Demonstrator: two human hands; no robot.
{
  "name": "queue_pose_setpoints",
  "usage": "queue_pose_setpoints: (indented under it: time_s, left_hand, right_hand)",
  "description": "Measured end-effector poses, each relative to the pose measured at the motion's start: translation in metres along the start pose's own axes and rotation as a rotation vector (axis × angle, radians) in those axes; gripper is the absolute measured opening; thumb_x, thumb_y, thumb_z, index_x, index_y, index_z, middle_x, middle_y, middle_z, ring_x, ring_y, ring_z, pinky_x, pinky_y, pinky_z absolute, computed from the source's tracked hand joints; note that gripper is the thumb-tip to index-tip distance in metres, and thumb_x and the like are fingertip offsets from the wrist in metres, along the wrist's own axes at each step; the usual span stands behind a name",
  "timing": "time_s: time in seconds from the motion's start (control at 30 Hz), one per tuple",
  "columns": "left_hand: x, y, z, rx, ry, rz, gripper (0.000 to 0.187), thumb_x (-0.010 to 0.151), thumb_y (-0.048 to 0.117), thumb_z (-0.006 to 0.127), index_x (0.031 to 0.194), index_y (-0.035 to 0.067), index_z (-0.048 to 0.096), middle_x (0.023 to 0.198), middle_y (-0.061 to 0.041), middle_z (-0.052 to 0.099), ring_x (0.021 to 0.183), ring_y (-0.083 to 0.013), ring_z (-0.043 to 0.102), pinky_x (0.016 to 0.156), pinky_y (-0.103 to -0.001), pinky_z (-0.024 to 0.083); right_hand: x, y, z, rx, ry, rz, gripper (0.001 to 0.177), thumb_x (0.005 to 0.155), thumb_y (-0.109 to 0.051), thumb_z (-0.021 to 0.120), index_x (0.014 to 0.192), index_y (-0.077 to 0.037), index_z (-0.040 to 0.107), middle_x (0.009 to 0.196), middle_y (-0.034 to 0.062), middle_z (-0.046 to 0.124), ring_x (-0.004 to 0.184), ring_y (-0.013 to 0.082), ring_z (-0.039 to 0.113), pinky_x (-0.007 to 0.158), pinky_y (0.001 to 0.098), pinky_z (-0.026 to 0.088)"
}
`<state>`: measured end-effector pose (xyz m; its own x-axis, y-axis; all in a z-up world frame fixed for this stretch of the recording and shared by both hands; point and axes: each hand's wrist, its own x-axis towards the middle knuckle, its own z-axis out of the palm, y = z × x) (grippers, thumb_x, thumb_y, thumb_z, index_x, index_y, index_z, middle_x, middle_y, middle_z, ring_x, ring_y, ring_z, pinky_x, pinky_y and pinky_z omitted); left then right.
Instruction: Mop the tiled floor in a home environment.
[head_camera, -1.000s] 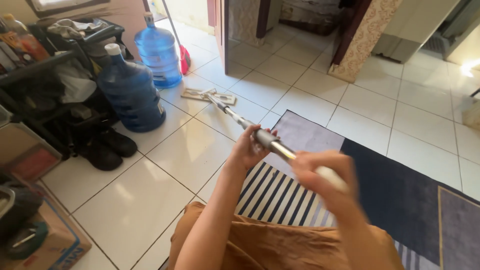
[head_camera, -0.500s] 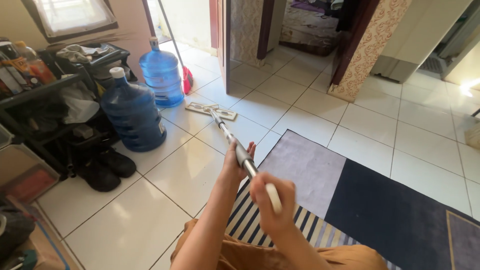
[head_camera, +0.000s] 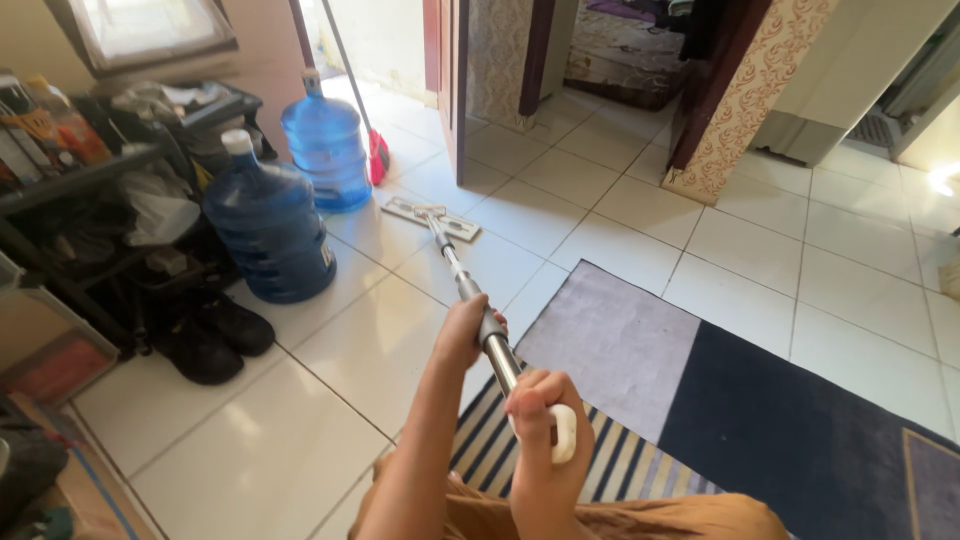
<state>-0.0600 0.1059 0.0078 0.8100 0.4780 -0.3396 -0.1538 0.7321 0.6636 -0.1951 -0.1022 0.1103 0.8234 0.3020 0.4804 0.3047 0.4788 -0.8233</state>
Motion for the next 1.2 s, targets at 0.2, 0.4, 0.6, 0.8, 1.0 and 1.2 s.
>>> queue_pose_setpoints:
  time_s: [0.2,0.4,0.6,0.8,1.0,1.2]
  left_hand:
    - [-0.007,0.023,0.013,0.391,0.19,-0.026,0.028,0.094,0.011,0.052,0.112,0.003,0.032,0.083,-0.015,0.055,0.061,-0.0215,0.061,0.051,-0.038,0.055]
    - [0.107,-0.007,-0.045,-0.374,0.039,-0.085,0.027,0.094,0.012,0.06,0.109,-0.007,0.047,0.076,-0.013,0.061,0.057,-0.019,0.06,0.048,-0.031,0.055]
    - [0.082,-0.017,-0.065,0.658,0.05,0.032,0.027,0.096,0.011,0.059,0.103,-0.015,0.056,0.077,-0.016,0.065,0.057,-0.0246,0.065,0.043,-0.036,0.053]
    - [0.024,-0.011,-0.027,0.823,0.201,-0.037,0.065,0.099,0.017,0.059,0.143,-0.009,0.018,0.089,-0.02,0.066,0.066,-0.0261,0.07,0.051,-0.04,0.056]
    - [0.057,0.006,-0.046,0.694,0.322,0.359,0.063,0.095,0.039,0.064,0.14,0.004,0.038,0.103,-0.013,0.062,0.074,-0.0222,0.068,0.058,-0.034,0.056]
    - [0.044,0.025,-0.035,0.086,0.338,0.297,0.047,0.094,0.031,0.061,0.132,0.004,0.054,0.114,-0.019,0.06,0.093,-0.0264,0.057,0.077,-0.038,0.052]
  right_hand:
    - [0.003,0.033,-0.001,-0.013,-0.139,-0.13,0.024,0.103,-0.012,0.065,0.088,-0.01,0.046,0.084,0.0019,0.052,0.076,0.0086,0.042,0.096,0.0301,0.042]
    - [0.015,0.06,0.021,-0.221,0.021,-0.299,0.018,0.105,-0.013,0.062,0.098,-0.01,0.046,0.086,0.001,0.051,0.074,0.0073,0.045,0.125,0.0418,0.034]
    - [0.006,0.06,-0.039,0.294,-0.418,0.307,0.088,0.099,-0.073,0.017,0.11,0.004,0.058,0.111,0.0178,0.063,0.097,0.0214,0.064,0.094,0.0444,0.047]
    - [0.014,0.032,-0.042,1.407,0.043,1.656,0.049,0.104,-0.038,0.038,0.136,-0.001,0.045,0.108,0.0123,0.06,0.08,0.0173,0.06,0.039,0.0233,0.053]
    - [0.083,0.083,-0.005,1.756,-0.206,1.45,0.031,0.11,-0.023,0.041,0.12,0.005,0.049,0.091,0.0056,0.049,0.072,0.013,0.05,0.044,0.0276,0.043]
    - [0.169,0.201,0.013,1.153,0.156,1.56,0.034,0.106,-0.021,0.045,0.115,0.01,0.054,0.098,0.0134,0.06,0.078,0.0179,0.064,0.061,0.026,0.061]
